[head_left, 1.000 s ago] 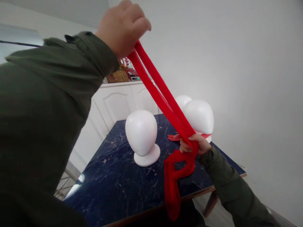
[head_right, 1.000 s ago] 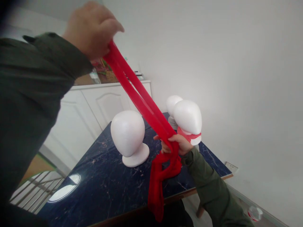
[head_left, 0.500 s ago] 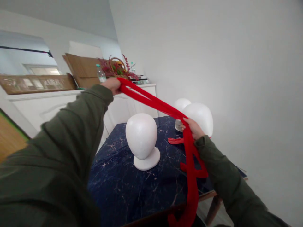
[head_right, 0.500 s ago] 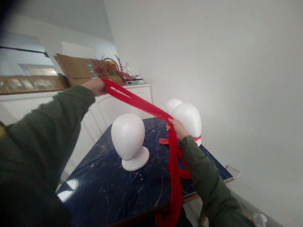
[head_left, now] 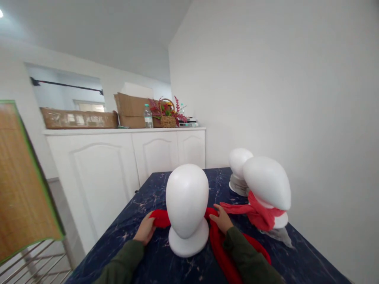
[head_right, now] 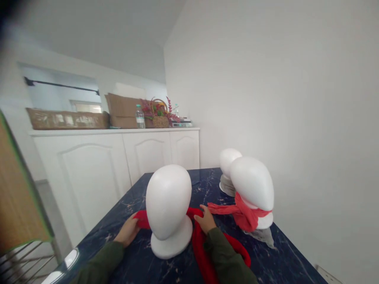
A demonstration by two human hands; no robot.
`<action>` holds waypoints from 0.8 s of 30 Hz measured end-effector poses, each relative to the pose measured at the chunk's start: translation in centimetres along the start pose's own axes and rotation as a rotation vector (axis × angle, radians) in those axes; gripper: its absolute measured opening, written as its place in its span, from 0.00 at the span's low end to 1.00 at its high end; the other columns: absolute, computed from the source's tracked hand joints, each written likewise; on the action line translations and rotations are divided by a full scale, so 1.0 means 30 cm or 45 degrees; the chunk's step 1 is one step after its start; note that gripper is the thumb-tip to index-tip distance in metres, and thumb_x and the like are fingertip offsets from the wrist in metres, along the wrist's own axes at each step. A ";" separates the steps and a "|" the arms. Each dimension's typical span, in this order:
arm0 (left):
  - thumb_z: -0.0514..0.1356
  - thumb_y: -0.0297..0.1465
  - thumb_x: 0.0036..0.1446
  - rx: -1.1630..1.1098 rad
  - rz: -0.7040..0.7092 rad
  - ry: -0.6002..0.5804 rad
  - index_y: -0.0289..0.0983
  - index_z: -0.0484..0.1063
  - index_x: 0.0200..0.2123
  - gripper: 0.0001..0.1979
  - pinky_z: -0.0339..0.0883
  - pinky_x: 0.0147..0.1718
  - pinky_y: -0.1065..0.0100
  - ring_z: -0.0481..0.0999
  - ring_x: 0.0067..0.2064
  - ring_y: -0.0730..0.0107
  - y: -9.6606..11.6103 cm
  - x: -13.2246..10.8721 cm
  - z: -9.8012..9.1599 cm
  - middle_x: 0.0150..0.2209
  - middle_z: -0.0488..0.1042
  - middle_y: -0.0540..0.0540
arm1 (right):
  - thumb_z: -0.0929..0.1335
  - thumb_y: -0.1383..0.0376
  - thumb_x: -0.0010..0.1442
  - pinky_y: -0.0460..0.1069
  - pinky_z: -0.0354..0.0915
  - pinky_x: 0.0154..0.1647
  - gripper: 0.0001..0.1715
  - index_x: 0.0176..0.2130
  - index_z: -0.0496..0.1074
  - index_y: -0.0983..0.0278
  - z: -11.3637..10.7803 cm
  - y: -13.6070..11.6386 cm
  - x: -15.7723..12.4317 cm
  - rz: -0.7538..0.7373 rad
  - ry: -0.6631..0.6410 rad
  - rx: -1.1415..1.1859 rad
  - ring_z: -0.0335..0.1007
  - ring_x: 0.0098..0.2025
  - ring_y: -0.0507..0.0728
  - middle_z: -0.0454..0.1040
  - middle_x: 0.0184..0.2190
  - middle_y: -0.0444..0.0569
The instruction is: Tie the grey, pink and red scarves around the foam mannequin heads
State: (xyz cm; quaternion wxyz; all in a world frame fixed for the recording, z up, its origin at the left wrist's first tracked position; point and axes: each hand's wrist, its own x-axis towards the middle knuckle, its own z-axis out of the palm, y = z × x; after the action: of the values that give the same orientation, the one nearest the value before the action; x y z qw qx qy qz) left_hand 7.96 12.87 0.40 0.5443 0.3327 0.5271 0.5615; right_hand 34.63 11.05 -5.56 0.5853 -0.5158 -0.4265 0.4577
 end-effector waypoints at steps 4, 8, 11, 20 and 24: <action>0.56 0.28 0.42 -0.126 0.043 -0.245 0.35 0.60 0.14 0.09 0.62 0.24 0.73 0.66 0.21 0.74 -0.092 -0.031 -0.095 0.13 0.60 0.53 | 0.67 0.62 0.42 0.53 0.61 0.42 0.43 0.55 0.49 0.72 -0.045 -0.017 -0.073 -0.139 -0.186 -0.580 0.67 0.39 0.57 0.69 0.38 0.55; 0.61 0.32 0.35 0.032 0.219 -0.398 0.35 0.63 0.16 0.09 0.58 0.22 0.72 0.64 0.20 0.72 -0.100 -0.086 -0.114 0.14 0.63 0.53 | 0.69 0.54 0.38 0.56 0.54 0.48 0.48 0.54 0.54 0.72 -0.065 -0.062 -0.202 -0.272 -0.160 -1.358 0.58 0.49 0.65 0.64 0.46 0.61; 0.61 0.35 0.37 0.149 0.301 -0.499 0.34 0.68 0.23 0.10 0.59 0.27 0.69 0.67 0.25 0.68 -0.084 -0.131 -0.106 0.19 0.69 0.49 | 0.68 0.52 0.39 0.55 0.54 0.46 0.37 0.45 0.64 0.70 -0.075 -0.078 -0.292 -0.283 -0.108 -1.648 0.58 0.48 0.66 0.65 0.43 0.60; 0.50 0.36 0.46 0.113 0.255 -0.878 0.32 0.70 0.30 0.15 0.59 0.32 0.67 0.69 0.29 0.65 -0.131 -0.186 -0.085 0.25 0.73 0.45 | 0.60 0.64 0.50 0.51 0.57 0.37 0.10 0.33 0.66 0.65 -0.133 -0.088 -0.471 -0.112 -0.012 -1.698 0.66 0.36 0.60 0.70 0.30 0.53; 0.49 0.30 0.41 0.101 0.170 -1.031 0.32 0.71 0.28 0.13 0.61 0.32 0.66 0.70 0.29 0.66 -0.165 -0.180 -0.068 0.26 0.73 0.45 | 0.61 0.66 0.50 0.50 0.58 0.40 0.08 0.33 0.66 0.63 -0.065 -0.107 -0.498 -0.159 -0.256 -1.243 0.66 0.38 0.57 0.70 0.33 0.50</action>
State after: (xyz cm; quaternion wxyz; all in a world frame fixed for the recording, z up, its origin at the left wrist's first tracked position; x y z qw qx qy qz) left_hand 8.33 6.49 -3.70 0.6568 0.5809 0.2688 0.3987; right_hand 33.60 -4.09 -2.99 0.2580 -0.6562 -0.6754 0.2162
